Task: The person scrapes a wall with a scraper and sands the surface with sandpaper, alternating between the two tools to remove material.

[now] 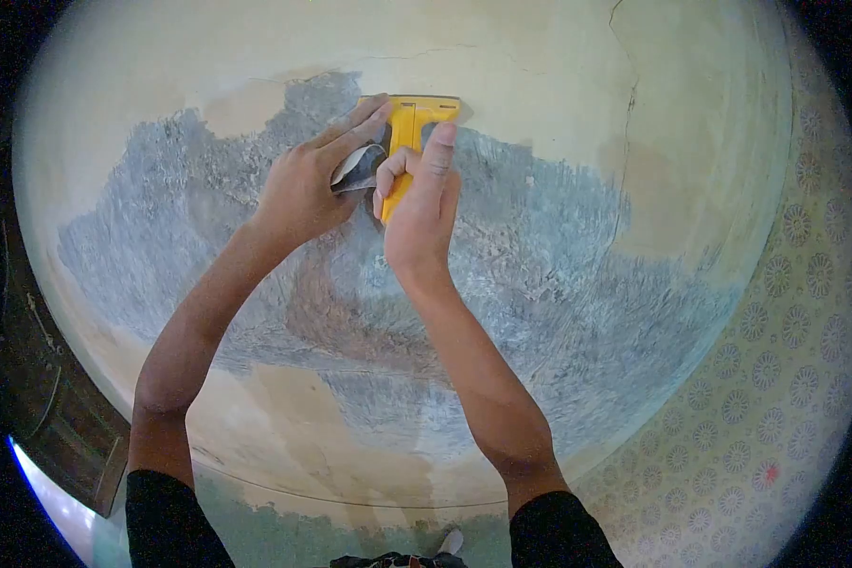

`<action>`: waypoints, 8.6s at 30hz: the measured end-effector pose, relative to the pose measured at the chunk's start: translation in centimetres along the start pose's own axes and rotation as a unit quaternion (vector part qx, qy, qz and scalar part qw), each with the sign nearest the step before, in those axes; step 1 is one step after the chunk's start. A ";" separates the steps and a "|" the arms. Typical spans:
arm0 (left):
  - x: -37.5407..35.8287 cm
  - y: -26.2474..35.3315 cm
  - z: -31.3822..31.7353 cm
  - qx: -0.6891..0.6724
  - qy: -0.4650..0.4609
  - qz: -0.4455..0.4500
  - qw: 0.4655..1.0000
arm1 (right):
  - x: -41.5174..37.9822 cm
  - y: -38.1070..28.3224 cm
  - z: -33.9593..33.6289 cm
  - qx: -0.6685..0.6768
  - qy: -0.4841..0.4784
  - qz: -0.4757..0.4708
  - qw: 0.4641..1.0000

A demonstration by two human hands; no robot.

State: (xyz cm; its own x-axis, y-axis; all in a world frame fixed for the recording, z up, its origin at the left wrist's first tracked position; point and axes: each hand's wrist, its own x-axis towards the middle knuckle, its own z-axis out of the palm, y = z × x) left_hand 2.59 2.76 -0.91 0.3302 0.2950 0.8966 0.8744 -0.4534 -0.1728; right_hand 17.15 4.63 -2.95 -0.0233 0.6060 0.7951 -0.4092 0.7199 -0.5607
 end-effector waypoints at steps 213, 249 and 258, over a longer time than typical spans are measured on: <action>0.8 0.6 -1.3 -0.048 -0.025 -0.046 0.997 | 0.1 -1.6 1.4 -0.019 0.034 -0.006 0.999; 1.0 0.3 -2.0 -0.060 -0.029 -0.043 0.997 | 0.3 -1.3 1.7 -0.083 0.023 -0.035 0.996; 1.1 0.2 -2.0 -0.063 -0.021 -0.036 0.997 | 0.5 -1.7 1.5 -0.075 0.024 -0.027 0.997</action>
State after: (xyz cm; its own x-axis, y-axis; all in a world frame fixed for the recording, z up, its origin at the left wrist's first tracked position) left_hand 2.38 1.29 0.86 0.2845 0.3648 0.8865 0.8461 -0.5303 -0.0533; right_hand 16.44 3.18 -1.22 0.0405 0.5774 0.8154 -0.2684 0.7924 -0.5478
